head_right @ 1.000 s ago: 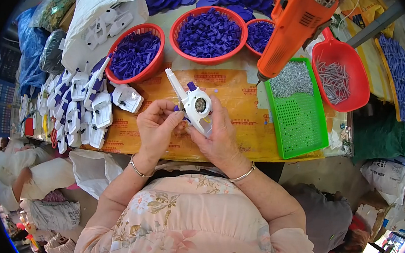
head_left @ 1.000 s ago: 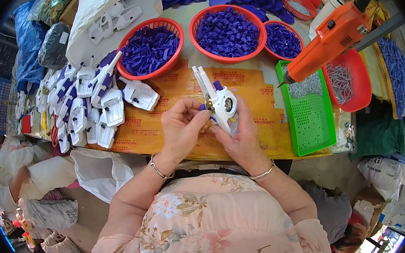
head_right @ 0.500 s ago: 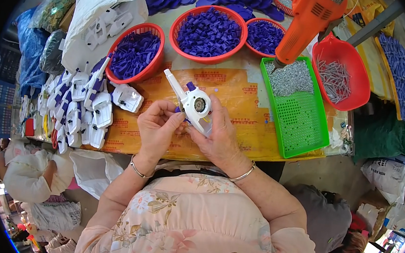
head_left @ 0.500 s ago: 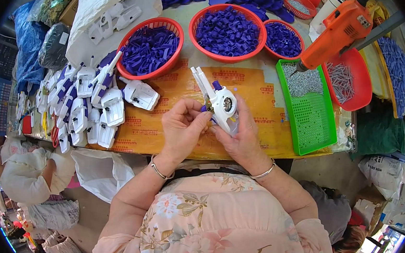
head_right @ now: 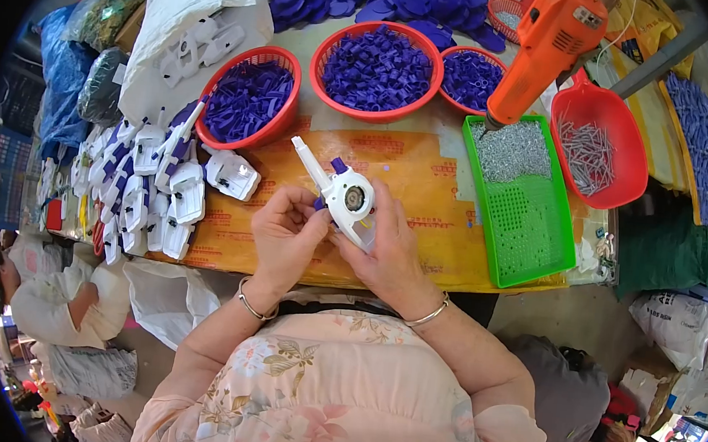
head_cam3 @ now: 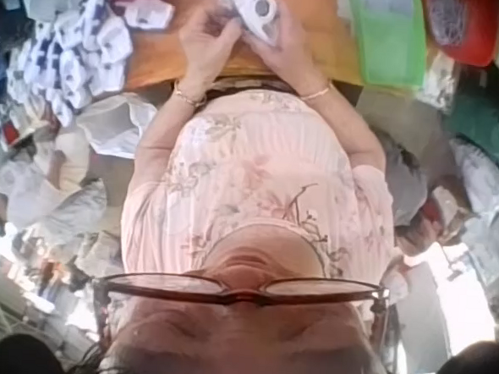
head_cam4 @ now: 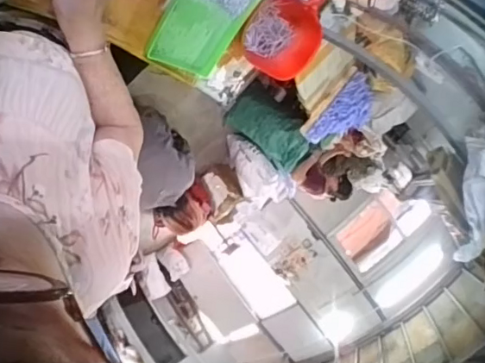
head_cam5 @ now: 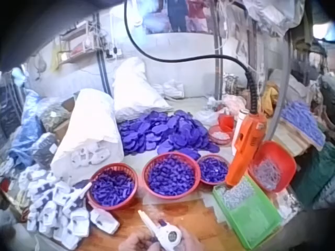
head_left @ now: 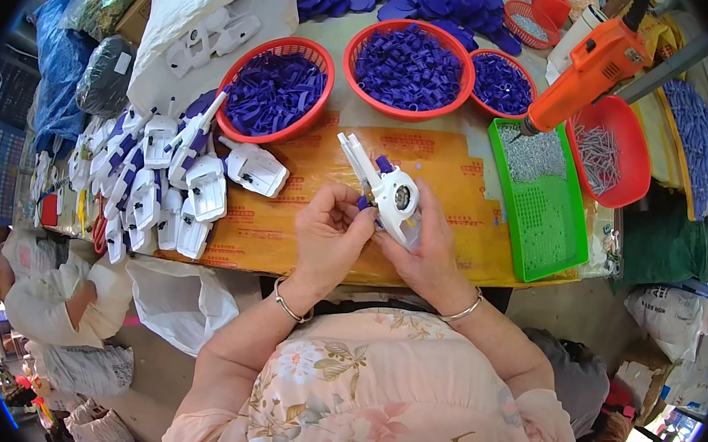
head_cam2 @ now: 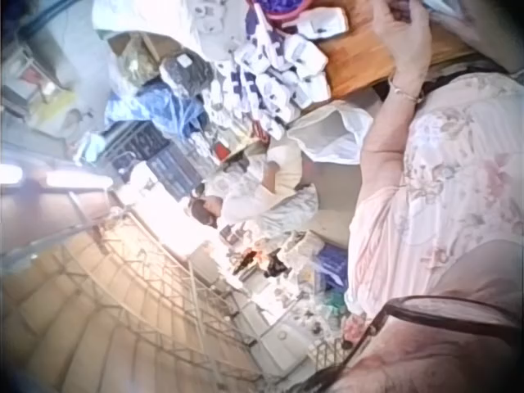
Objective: Assembling plastic components, internal circuit boards, and casing of toy walkie-talkies using hands and an electric screwdriver.
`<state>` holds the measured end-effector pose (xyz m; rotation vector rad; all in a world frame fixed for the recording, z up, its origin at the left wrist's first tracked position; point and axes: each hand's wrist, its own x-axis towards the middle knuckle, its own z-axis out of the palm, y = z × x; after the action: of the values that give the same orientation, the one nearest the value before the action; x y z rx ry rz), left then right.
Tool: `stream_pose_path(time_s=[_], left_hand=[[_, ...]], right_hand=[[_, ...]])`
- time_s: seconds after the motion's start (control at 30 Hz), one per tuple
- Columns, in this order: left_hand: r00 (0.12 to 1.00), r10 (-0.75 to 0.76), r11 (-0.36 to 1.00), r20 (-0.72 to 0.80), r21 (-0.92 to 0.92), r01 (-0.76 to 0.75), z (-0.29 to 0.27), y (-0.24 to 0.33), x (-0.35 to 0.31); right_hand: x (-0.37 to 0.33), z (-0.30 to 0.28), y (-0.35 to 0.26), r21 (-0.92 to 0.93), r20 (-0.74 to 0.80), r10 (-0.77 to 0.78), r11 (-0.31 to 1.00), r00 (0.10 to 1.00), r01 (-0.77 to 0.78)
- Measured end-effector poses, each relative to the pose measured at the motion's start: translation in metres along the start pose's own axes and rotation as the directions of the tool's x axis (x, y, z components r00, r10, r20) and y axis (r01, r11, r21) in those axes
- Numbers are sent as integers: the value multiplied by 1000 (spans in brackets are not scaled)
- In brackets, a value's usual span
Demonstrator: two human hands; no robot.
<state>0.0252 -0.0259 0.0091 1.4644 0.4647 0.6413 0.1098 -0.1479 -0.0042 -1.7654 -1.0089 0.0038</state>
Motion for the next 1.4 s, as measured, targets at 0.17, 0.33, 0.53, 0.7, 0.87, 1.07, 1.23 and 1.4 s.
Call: stream_pose_path(time_s=[0.17,0.33,0.53,0.7,0.87,1.07,1.23,1.4], left_hand=[[995,-103,994,-8,-43,102,-2,0,-2],[981,-183,979,70,-82,189,-7,1,5],[861,-273,910,428,-174,375,-29,1,23],[771,-288,883,568,-154,443,-37,1,28],[776,-306,863,551,-184,471,-42,-10,27],[802,-225,843,553,-302,445,-40,-6,24],[817,-206,860,538,-299,413,-40,-12,24],[805,-230,857,547,-278,434,-40,-7,24]], right_hand=[[-1,0,1,63,32,21,998,999,-23],[-2,-1,4,123,83,15,992,996,-25],[-7,-1,7,200,131,84,974,988,-109],[-7,-2,4,172,166,111,975,980,-140],[-5,-5,-1,164,175,67,982,982,-96],[-2,-14,-8,87,211,25,995,977,-44],[-3,-13,-6,9,160,-52,999,986,51],[-4,-11,-8,-33,153,-65,997,986,71]])
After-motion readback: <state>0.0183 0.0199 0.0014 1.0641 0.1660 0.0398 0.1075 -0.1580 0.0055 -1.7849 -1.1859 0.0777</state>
